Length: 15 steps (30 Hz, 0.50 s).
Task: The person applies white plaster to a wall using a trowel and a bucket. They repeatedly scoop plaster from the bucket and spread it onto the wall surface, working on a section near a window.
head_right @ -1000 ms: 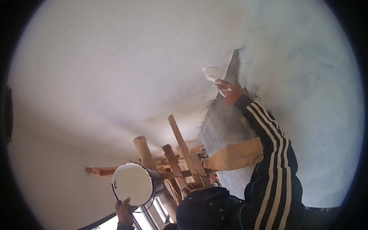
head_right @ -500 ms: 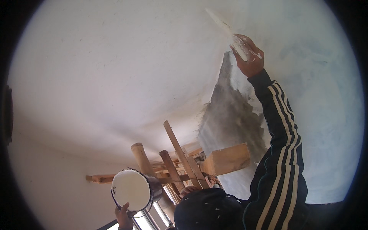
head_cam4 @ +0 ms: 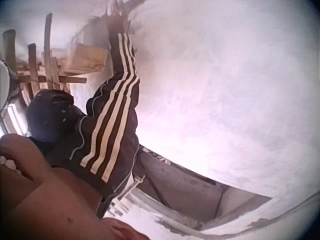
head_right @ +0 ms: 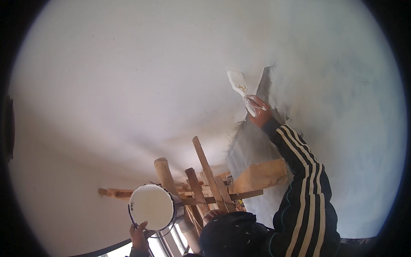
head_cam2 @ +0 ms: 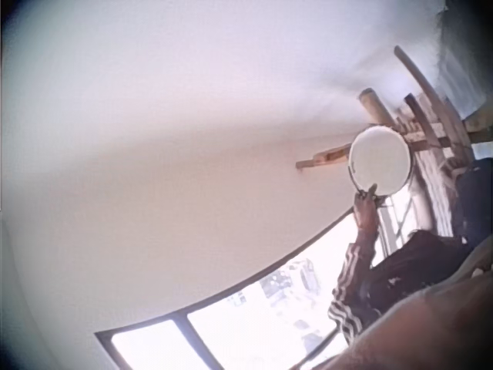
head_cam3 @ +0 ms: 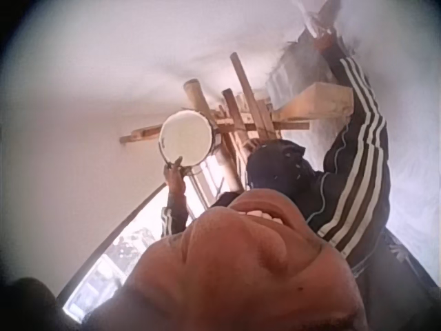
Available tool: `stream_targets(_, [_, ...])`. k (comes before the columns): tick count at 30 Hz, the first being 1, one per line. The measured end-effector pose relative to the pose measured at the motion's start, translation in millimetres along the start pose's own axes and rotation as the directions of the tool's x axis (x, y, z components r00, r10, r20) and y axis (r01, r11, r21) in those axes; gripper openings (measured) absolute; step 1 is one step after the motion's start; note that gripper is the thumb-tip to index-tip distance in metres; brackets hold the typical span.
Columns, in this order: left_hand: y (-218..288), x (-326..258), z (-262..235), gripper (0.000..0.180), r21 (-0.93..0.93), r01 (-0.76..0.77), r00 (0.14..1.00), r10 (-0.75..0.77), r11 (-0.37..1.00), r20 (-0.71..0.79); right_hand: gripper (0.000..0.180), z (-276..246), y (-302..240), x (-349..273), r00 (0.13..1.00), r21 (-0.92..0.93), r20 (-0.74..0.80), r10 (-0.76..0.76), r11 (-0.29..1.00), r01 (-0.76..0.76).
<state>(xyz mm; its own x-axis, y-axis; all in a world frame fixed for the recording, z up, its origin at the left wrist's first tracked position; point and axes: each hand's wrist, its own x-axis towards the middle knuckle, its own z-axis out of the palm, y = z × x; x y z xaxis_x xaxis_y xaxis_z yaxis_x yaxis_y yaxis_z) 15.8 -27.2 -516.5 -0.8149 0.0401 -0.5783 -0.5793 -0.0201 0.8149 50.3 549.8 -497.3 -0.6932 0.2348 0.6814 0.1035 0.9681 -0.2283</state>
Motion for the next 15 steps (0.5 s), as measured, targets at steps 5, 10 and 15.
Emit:
stream_targets(5, [3,13,4,0.033,0.013,-0.020,1.000,0.020,1.000,0.016,0.024,-13,15,8,0.835,0.488,0.147,0.530,0.696,-0.527])
stream_targets(10, [-3,26,-10,0.029,0.113,-0.121,0.992,0.116,0.986,0.049,0.024,-60,-75,69,0.819,0.751,0.336,0.464,0.393,-0.531])
stream_targets(15, [7,11,-14,0.029,0.077,-0.103,0.994,0.105,0.992,-0.015,0.019,-56,-171,110,0.864,0.735,0.468,0.184,0.462,-0.497])
